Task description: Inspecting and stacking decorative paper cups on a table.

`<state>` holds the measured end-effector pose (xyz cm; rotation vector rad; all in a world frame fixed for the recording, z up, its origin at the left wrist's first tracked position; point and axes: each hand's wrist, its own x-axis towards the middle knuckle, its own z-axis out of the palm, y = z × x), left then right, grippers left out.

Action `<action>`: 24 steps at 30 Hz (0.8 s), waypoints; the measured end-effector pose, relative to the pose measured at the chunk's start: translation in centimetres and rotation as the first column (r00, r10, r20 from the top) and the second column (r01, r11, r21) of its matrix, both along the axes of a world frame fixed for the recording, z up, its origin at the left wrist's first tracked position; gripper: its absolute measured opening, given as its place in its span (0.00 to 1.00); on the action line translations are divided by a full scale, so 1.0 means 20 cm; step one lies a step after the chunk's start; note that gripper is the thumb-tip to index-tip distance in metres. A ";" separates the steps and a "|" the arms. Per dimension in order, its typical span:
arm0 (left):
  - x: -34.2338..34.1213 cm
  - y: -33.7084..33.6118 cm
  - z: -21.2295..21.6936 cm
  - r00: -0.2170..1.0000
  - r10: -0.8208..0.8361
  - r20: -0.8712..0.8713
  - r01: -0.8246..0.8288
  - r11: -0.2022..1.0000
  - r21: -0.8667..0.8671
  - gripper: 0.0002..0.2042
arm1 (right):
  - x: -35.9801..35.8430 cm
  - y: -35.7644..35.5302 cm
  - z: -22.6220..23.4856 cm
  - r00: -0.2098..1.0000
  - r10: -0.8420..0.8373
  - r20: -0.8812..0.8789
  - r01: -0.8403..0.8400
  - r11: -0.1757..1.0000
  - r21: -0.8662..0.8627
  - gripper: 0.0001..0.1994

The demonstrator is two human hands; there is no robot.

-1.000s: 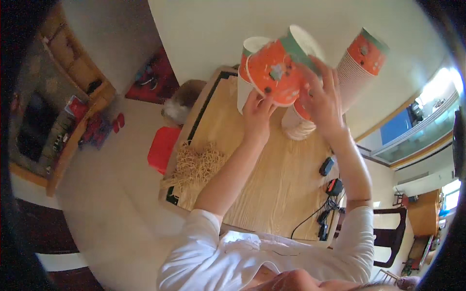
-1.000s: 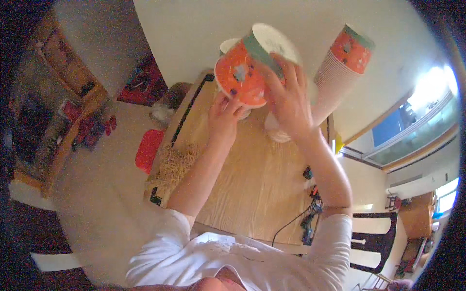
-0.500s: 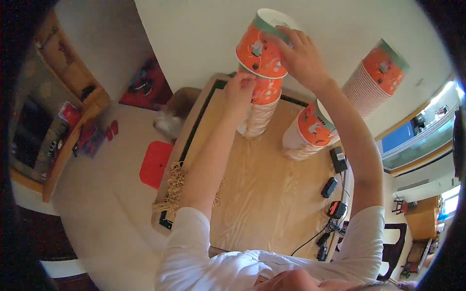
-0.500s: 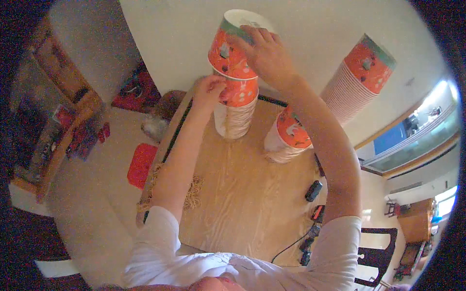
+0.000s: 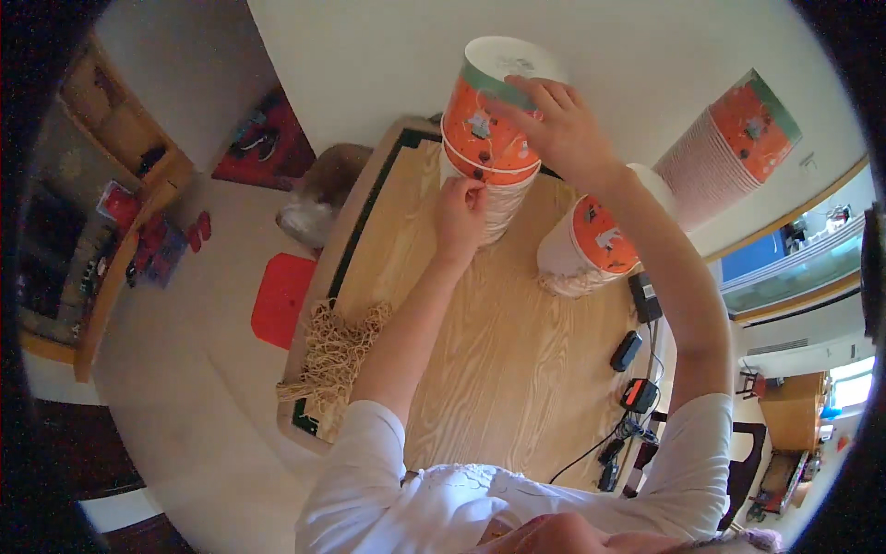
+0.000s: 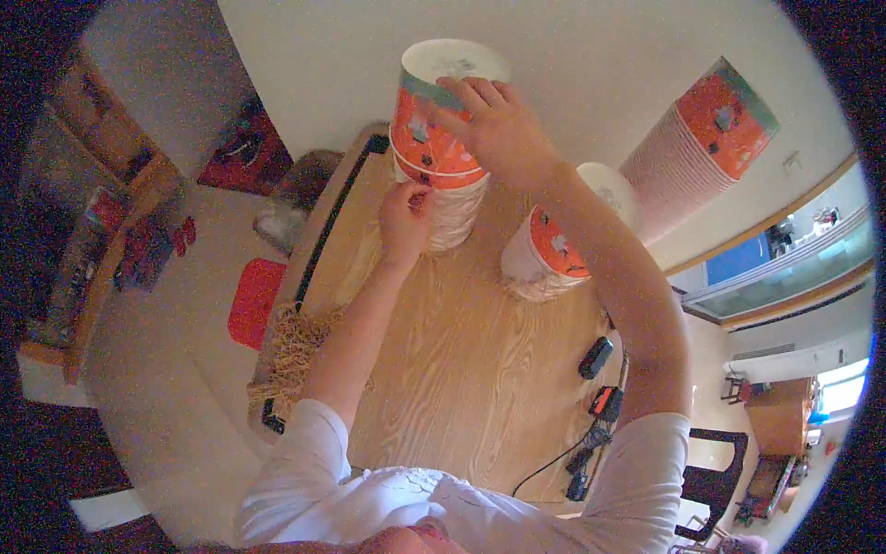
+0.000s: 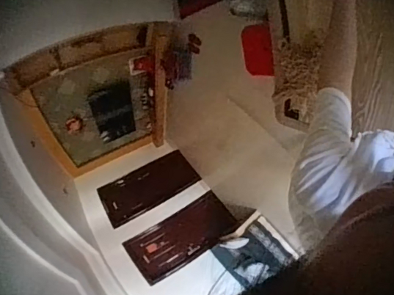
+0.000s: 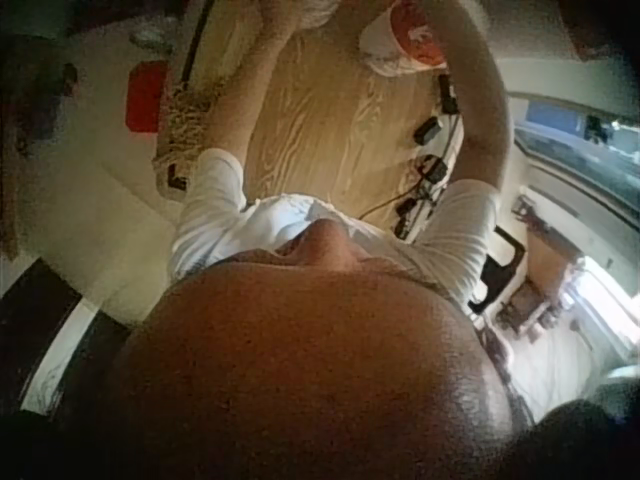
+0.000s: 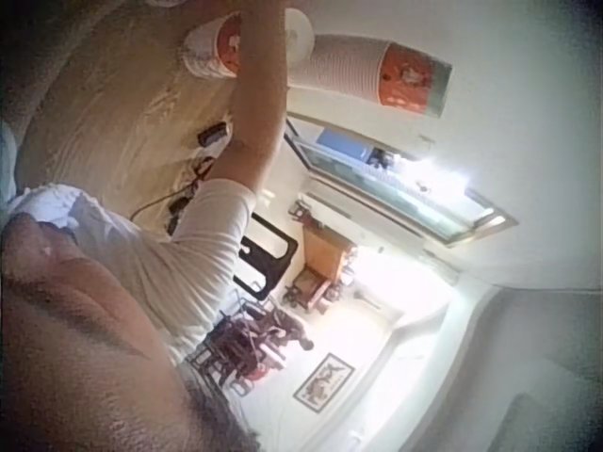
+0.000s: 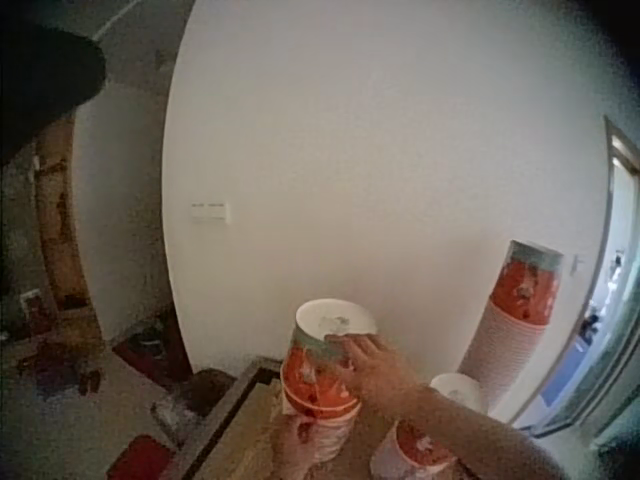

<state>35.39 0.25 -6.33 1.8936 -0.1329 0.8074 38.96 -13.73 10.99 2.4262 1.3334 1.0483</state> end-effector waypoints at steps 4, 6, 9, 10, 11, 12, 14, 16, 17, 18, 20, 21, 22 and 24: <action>-0.01 0.00 0.00 1.000 0.020 -0.019 -0.021 1.000 -0.005 0.05 | 0.03 -0.01 -0.07 1.000 0.006 0.007 -0.005 0.999 -0.042 0.29; -0.01 0.00 0.01 0.999 0.023 -0.024 -0.023 1.000 0.001 0.04 | 0.04 -0.01 -0.08 1.000 -0.001 -0.003 0.001 0.997 -0.074 0.30; -0.02 0.00 0.01 0.999 -0.007 -0.032 0.006 1.000 -0.020 0.04 | 0.03 0.00 -0.10 1.000 -0.004 -0.018 0.003 0.999 -0.053 0.30; -0.02 0.00 0.01 0.999 -0.013 -0.046 0.013 1.000 -0.010 0.04 | 0.03 0.00 -0.11 1.000 -0.004 -0.014 0.004 0.999 -0.044 0.30; -0.02 0.00 0.01 0.998 -0.020 -0.057 0.020 1.000 0.001 0.05 | 0.03 0.00 -0.12 1.000 -0.005 -0.009 0.005 0.999 -0.033 0.30; -0.02 0.00 0.01 0.998 -0.022 -0.058 0.022 1.000 0.001 0.05 | 0.04 0.00 -0.13 1.000 -0.007 -0.010 0.007 0.999 -0.033 0.30; -0.03 0.00 0.01 0.996 -0.023 -0.090 0.021 1.000 -0.020 0.06 | 0.04 0.01 -0.15 0.999 0.036 0.038 -0.038 0.998 0.047 0.30; -0.03 0.00 0.02 0.999 0.054 0.007 -0.054 0.998 0.043 0.08 | 0.01 0.03 -0.15 0.999 0.034 -0.013 -0.033 0.996 0.079 0.31; -0.03 0.00 0.03 0.986 0.124 0.112 -0.135 0.986 0.097 0.11 | -0.01 0.04 -0.15 0.998 0.034 -0.061 -0.027 0.993 0.112 0.32; -0.04 0.01 0.03 0.987 0.121 0.110 -0.132 0.987 0.097 0.11 | -0.03 0.04 -0.16 0.997 0.031 -0.064 -0.024 0.993 0.112 0.32; -0.05 0.03 0.04 0.976 0.100 0.194 -0.152 0.950 0.275 0.15 | -0.05 0.05 -0.17 0.990 0.056 -0.128 -0.032 0.983 0.183 0.33; -0.04 0.04 0.03 0.977 0.098 0.192 -0.149 0.950 0.275 0.15 | -0.05 0.06 -0.18 0.990 0.054 -0.130 -0.029 0.983 0.184 0.33; -0.04 0.05 0.02 0.977 0.105 0.186 -0.164 0.926 0.340 0.16 | -0.05 0.06 -0.18 0.990 0.069 -0.126 -0.042 0.978 0.203 0.33; -0.05 0.05 0.03 0.978 0.103 0.182 -0.171 0.898 0.406 0.18 | -0.04 0.05 -0.20 0.990 0.077 -0.121 -0.048 0.973 0.225 0.34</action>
